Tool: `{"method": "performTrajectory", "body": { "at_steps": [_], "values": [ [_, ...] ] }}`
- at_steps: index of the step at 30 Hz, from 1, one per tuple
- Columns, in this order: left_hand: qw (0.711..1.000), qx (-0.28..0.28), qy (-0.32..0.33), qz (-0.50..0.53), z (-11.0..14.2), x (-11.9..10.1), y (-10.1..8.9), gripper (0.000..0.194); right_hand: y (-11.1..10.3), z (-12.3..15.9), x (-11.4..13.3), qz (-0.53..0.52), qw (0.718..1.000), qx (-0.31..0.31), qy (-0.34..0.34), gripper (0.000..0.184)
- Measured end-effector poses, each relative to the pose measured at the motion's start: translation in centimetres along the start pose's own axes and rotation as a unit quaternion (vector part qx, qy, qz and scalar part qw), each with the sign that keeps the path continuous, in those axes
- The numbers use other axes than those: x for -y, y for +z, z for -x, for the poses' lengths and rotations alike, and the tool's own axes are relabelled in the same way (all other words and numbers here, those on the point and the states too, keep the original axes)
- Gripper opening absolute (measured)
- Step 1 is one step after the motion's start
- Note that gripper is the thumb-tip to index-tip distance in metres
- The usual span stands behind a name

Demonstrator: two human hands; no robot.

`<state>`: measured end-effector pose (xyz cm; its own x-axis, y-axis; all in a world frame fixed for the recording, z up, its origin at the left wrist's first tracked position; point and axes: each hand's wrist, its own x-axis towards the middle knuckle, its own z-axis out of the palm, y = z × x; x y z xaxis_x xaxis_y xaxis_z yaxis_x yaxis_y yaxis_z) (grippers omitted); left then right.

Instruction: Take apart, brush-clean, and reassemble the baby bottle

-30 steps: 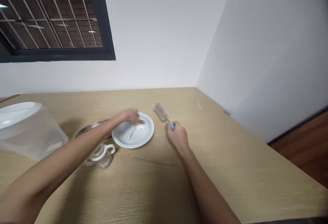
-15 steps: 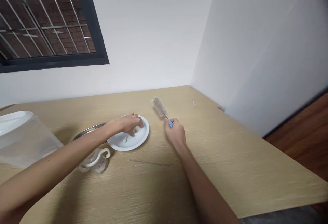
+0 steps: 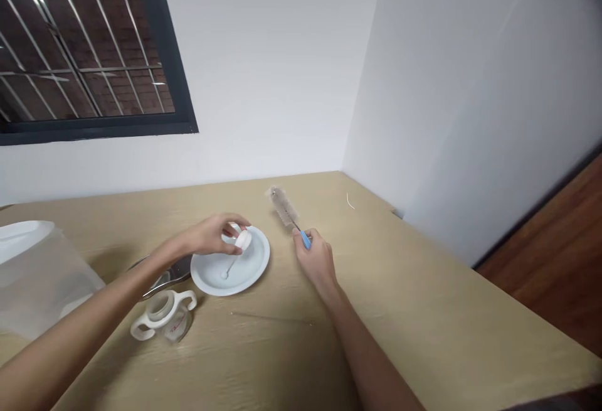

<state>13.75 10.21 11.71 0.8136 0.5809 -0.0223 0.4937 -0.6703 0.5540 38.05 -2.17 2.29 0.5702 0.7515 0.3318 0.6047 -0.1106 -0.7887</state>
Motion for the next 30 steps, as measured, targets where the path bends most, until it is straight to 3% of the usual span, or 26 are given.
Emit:
{"method": "performTrajectory", "body": {
  "at_steps": [4, 7, 11, 14, 19, 26, 30],
  "values": [
    [0.988, -0.098, -0.014, 0.118, 5.6, 2.7, -0.1, 0.063, -0.6, 1.1, 1.8, -0.066, 0.994, 0.040, -0.079, 0.046],
    [0.917, -0.196, -0.046, 0.344, 8.9, 4.4, 1.0, 0.070, -0.7, 2.2, 3.0, -0.101, 0.981, 0.090, -0.137, 0.049],
    [0.852, -0.273, -0.066, 0.442, 10.9, 5.4, 2.5, 0.071, -0.1, 3.8, 3.9, -0.120, 0.956, 0.184, -0.192, 0.045],
    [0.832, -0.295, -0.071, 0.464, 11.6, 5.3, 2.9, 0.070, 0.7, 4.3, 3.7, -0.083, 0.942, 0.233, -0.227, 0.042],
    [0.812, -0.321, -0.042, 0.485, 12.6, 4.5, 2.9, 0.071, 1.1, 4.1, 3.2, -0.027, 0.957, 0.166, -0.236, 0.037],
    [0.789, -0.299, -0.022, 0.536, 13.4, 5.1, 3.9, 0.067, 1.4, 5.5, 4.3, -0.072, 0.940, 0.222, -0.249, 0.040],
    [0.782, -0.309, -0.021, 0.540, 13.5, 5.5, 4.3, 0.063, 1.6, 5.2, 4.0, -0.036, 0.954, 0.168, -0.247, 0.038]
  ]
}}
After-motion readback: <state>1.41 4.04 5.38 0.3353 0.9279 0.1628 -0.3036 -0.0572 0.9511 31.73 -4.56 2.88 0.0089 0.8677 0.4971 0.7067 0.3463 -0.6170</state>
